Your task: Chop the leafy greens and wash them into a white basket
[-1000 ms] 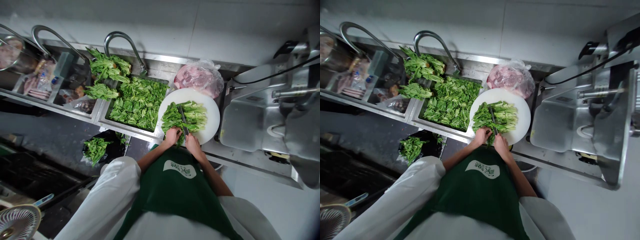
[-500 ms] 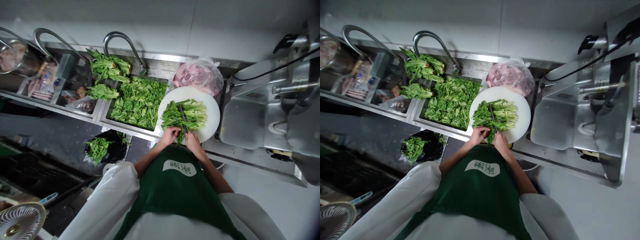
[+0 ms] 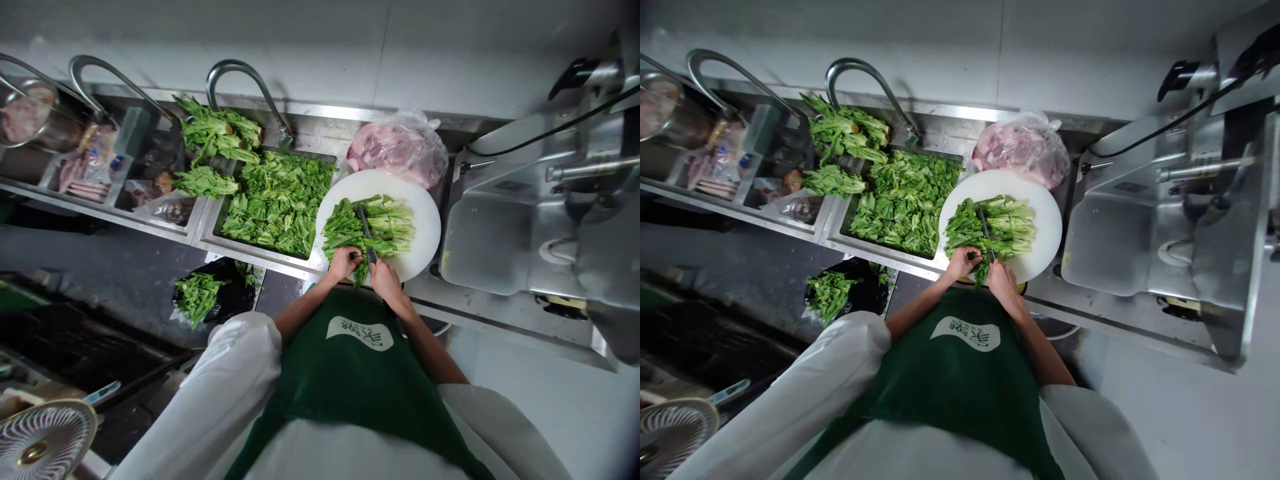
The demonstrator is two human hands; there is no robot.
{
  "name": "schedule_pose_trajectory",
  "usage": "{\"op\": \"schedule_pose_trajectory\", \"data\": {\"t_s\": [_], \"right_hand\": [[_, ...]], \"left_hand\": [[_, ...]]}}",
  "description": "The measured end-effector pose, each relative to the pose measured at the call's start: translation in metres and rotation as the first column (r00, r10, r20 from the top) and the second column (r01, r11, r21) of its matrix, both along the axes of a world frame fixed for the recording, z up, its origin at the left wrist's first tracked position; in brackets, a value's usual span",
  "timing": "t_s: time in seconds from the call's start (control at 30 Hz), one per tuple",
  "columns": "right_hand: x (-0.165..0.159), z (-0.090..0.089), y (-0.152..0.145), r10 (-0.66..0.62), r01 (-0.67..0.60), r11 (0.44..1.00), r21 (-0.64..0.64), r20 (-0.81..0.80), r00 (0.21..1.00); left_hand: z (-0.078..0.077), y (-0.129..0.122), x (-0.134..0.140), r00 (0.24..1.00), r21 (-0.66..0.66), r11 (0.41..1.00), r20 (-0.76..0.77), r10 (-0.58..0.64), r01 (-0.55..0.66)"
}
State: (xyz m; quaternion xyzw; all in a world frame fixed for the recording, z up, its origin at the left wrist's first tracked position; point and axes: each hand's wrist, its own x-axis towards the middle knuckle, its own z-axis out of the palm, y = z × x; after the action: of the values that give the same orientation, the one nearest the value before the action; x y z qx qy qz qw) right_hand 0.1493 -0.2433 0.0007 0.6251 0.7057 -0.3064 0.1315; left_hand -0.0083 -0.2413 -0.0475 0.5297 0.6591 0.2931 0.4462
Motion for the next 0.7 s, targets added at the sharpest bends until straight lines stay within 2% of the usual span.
{"op": "schedule_pose_trajectory", "data": {"t_s": [0.13,0.23,0.33,0.47,0.57,0.63,0.7], "right_hand": [[0.0,0.002,0.0,-0.005,0.005,1.0,0.007,-0.016,1.0],[0.001,0.002,0.0,-0.009,0.009,1.0,0.006,-0.02,1.0],[0.001,0.0,0.001,-0.016,0.016,1.0,-0.007,-0.021,1.0],[0.001,0.001,0.0,-0.011,0.011,1.0,-0.014,-0.012,1.0],[0.001,0.004,0.0,-0.001,0.001,1.0,-0.011,-0.001,1.0],[0.001,0.006,0.0,0.001,-0.001,1.0,-0.003,0.003,1.0],[0.001,0.006,0.001,0.001,-0.001,1.0,0.003,0.008,1.0]], "left_hand": [[0.011,-0.009,-0.006,0.961,0.008,0.987,0.231,0.152,-0.158],[0.025,-0.02,-0.012,0.89,-0.025,0.967,0.386,0.242,-0.252],[0.036,-0.032,-0.019,0.791,-0.066,0.953,0.541,0.284,-0.297],[0.036,-0.046,-0.028,0.573,-0.187,0.936,0.749,0.331,-0.297],[0.03,-0.059,-0.042,0.401,-0.313,0.9,0.814,0.419,-0.305],[0.025,-0.072,-0.058,0.292,-0.372,0.858,0.827,0.48,-0.355],[0.018,-0.091,-0.081,0.173,-0.434,0.78,0.815,0.554,-0.451]]}}
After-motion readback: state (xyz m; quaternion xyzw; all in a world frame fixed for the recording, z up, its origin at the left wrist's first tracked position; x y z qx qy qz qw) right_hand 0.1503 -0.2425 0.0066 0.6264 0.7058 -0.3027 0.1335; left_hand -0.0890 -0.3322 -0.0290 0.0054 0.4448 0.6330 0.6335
